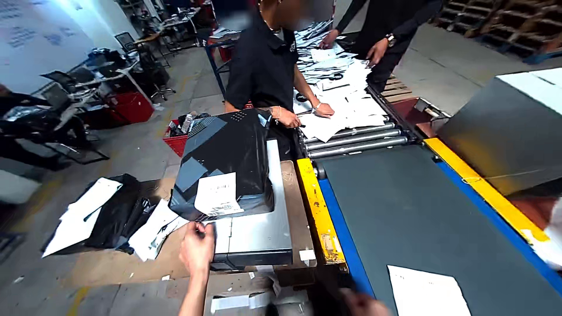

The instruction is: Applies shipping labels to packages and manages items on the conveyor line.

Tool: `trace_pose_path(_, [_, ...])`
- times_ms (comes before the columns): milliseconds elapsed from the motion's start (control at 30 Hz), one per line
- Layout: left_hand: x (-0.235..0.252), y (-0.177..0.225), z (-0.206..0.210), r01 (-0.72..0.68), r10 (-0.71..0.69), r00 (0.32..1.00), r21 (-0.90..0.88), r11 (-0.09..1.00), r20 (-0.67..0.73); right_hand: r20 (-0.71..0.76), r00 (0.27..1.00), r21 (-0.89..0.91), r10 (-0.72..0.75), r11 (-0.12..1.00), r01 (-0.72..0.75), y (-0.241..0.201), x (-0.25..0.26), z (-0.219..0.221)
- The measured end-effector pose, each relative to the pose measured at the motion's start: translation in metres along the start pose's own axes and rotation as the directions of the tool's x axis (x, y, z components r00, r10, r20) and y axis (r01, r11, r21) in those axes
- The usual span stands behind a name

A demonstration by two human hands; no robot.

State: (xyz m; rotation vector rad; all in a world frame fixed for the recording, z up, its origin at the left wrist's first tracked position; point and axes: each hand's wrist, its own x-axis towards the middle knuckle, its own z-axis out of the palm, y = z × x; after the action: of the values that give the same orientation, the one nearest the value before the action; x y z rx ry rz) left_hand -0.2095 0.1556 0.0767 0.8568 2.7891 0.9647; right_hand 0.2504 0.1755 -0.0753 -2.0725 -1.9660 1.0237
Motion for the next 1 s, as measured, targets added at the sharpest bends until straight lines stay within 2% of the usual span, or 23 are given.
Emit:
trace_pose_path(33, [0.0, -0.001, 0.001, 0.012, -0.012, 1.0, 0.013, 1.0, -0.001, 0.046, 0.987, 0.143, -0.152, 0.979, 0.144, -0.042, -0.011, 0.044])
trace_pose_path(67, [-0.001, -0.002, 0.001, 0.018, -0.018, 1.0, 0.023, 1.0, 0.004, 0.072, 0.965, 0.303, -0.252, 0.928, 0.219, -0.081, -0.015, 0.086])
trace_pose_path(100, [-0.001, -0.002, 0.0, 0.024, -0.024, 1.0, 0.032, 0.999, 0.016, 0.096, 0.958, 0.455, -0.272, 0.867, 0.201, -0.117, -0.016, 0.121])
trace_pose_path(167, [-0.001, -0.003, -0.001, 0.025, -0.026, 0.999, 0.036, 0.999, 0.033, 0.21, 0.965, 0.654, -0.155, 0.757, -0.02, -0.175, -0.012, 0.153])
trace_pose_path(233, [-0.001, -0.003, 0.0, 0.018, -0.019, 0.999, 0.021, 1.0, 0.032, 0.315, 0.949, 0.71, 0.02, 0.659, -0.25, -0.212, -0.008, 0.15])
trace_pose_path(333, [-0.001, -0.003, 0.001, 0.008, -0.008, 1.0, -0.003, 1.0, 0.023, 0.347, 0.918, 0.745, 0.189, 0.54, -0.393, -0.24, -0.004, 0.142])
trace_pose_path(433, [-0.003, -0.004, 0.005, -0.032, 0.032, 0.999, -0.015, 0.999, 0.016, 0.255, 0.937, 0.807, 0.237, 0.482, -0.342, -0.251, -0.01, 0.14])
trace_pose_path(500, [-0.003, -0.003, 0.008, -0.052, 0.052, 0.999, -0.022, 0.998, 0.013, 0.224, 0.959, 0.807, 0.172, 0.52, -0.282, -0.254, -0.02, 0.125])
trace_pose_path(567, [-0.005, -0.002, 0.008, -0.053, 0.053, 0.999, -0.029, 0.998, 0.007, 0.244, 0.97, 0.73, 0.014, 0.655, -0.193, -0.236, -0.033, 0.105])
trace_pose_path(633, [-0.005, -0.001, 0.009, -0.054, 0.055, 0.998, -0.04, 0.998, 0.005, 0.261, 0.957, 0.619, -0.125, 0.783, -0.067, -0.192, -0.035, 0.084])
trace_pose_path(667, [-0.005, -0.002, 0.01, -0.06, 0.06, 0.998, -0.043, 0.997, 0.003, 0.226, 0.965, 0.577, -0.134, 0.816, -0.022, -0.161, -0.031, 0.074])
trace_pose_path(700, [-0.005, -0.001, 0.01, -0.068, 0.068, 0.998, -0.047, 0.997, 0.003, 0.175, 0.979, 0.562, -0.101, 0.827, -0.015, -0.128, -0.021, 0.063])
trace_pose_path(767, [-0.005, -0.003, 0.012, -0.083, 0.084, 0.996, -0.066, 0.994, 0.004, 0.036, 0.998, 0.585, 0.056, 0.808, -0.066, -0.063, 0.01, 0.039])
trace_pose_path(833, [-0.002, -0.005, 0.016, -0.104, 0.104, 0.995, -0.077, 0.992, -0.005, -0.123, 0.977, 0.6, 0.176, 0.797, -0.069, -0.015, 0.056, 0.001])
trace_pose_path(900, [0.001, -0.01, 0.022, -0.122, 0.12, 0.992, -0.095, 0.988, -0.023, -0.235, 0.946, 0.587, 0.224, 0.808, -0.046, 0.009, 0.104, -0.043])
trace_pose_path(1000, [0.003, -0.011, 0.024, -0.125, 0.12, 0.992, -0.115, 0.985, -0.043, -0.285, 0.932, 0.553, 0.222, 0.832, -0.03, 0.023, 0.184, -0.088])
